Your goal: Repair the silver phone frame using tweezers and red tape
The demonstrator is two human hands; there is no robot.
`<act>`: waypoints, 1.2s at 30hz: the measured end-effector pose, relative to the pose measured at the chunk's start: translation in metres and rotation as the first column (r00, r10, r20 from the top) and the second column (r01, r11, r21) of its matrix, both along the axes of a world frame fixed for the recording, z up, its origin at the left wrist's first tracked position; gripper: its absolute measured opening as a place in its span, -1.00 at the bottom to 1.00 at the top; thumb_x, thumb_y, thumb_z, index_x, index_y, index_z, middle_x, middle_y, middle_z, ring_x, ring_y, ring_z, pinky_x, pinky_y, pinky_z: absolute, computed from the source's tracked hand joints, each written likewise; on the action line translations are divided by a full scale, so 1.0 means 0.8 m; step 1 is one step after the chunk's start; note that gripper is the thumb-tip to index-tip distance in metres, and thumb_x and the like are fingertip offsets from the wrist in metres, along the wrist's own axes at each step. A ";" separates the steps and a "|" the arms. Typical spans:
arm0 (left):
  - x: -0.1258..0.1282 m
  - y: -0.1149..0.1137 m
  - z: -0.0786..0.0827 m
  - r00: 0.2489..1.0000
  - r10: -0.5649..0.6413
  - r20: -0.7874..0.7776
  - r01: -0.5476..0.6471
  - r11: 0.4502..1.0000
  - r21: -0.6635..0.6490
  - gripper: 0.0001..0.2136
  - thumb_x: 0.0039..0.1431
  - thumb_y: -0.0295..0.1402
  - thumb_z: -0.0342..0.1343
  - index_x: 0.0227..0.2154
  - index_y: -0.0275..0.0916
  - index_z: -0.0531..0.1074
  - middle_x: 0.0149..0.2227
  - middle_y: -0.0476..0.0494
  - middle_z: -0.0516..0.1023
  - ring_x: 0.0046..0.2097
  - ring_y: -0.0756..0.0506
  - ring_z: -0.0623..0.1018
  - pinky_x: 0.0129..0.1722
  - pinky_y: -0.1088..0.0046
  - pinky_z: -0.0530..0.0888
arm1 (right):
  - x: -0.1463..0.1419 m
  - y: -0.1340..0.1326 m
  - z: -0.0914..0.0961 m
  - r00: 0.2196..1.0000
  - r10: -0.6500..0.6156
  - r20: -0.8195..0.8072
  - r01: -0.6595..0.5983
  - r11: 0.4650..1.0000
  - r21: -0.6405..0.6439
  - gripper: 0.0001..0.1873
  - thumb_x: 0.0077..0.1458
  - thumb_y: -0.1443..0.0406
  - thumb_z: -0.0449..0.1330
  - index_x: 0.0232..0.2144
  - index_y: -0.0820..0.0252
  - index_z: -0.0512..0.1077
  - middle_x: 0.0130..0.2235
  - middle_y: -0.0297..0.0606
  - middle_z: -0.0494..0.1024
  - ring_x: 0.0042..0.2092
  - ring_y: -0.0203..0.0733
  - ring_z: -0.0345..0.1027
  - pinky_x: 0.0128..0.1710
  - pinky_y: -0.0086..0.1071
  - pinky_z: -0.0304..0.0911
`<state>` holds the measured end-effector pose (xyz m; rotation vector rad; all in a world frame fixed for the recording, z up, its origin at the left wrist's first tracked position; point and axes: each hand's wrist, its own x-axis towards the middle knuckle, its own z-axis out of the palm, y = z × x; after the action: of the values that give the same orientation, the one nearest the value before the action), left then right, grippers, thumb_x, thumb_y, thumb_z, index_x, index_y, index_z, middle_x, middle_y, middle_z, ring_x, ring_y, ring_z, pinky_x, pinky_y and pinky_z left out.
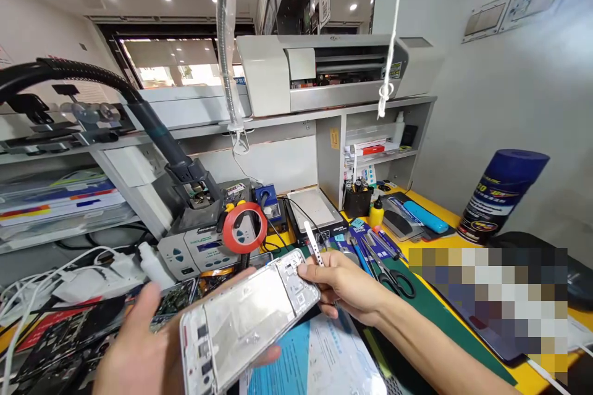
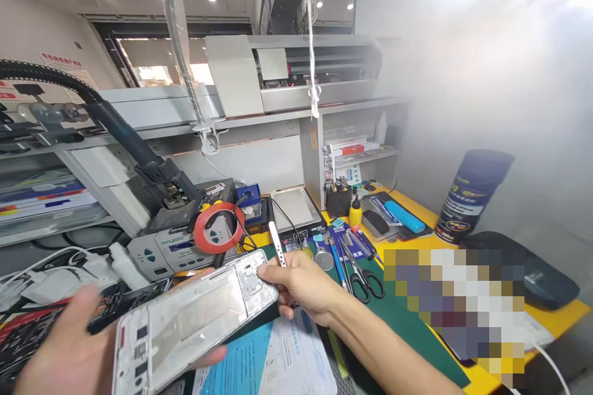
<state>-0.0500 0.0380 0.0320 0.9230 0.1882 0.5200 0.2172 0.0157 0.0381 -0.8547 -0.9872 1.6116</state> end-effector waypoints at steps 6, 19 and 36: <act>0.031 0.002 0.008 0.862 -0.120 -0.493 0.138 0.990 0.001 -0.29 0.37 0.01 -0.53 0.02 -0.02 0.57 -0.16 0.07 0.72 -0.23 -0.11 0.71 -0.21 0.42 0.55 | -0.005 -0.005 -0.002 0.998 0.032 0.062 -0.034 0.999 0.031 -0.62 -0.02 0.18 0.51 -0.65 0.25 0.47 -0.67 -0.47 0.24 -0.64 -0.48 -0.01 -0.71 -0.56 -0.05; 0.066 -0.017 -0.019 0.957 0.118 -0.266 -0.172 0.967 -0.189 -0.33 0.40 0.02 -0.37 -0.13 -0.14 0.68 -0.27 -0.02 0.73 -0.37 -0.03 0.68 -0.36 0.55 0.53 | 0.029 0.004 0.012 0.970 -0.228 0.085 0.212 0.963 0.164 -0.30 0.24 0.22 0.34 0.34 -0.04 0.21 -0.29 -0.33 0.64 -0.61 -0.36 0.35 -0.55 -0.40 0.36; 0.060 -0.025 -0.054 0.975 0.109 -0.196 -0.174 0.919 -0.355 -0.42 0.16 0.15 0.00 -0.04 -0.18 0.63 -0.19 -0.20 0.69 -0.27 -0.20 0.66 -0.33 0.41 0.54 | 0.044 0.010 0.003 0.984 -0.021 -0.179 0.038 0.995 0.092 -0.69 0.22 0.14 0.34 -0.10 0.23 0.65 -0.41 -0.19 0.69 -0.53 -0.22 0.56 -0.56 -0.45 0.48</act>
<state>-0.0022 0.0180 -0.0115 0.5847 0.4976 0.5168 0.2525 0.0239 0.0408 -0.6456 -0.9125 1.5731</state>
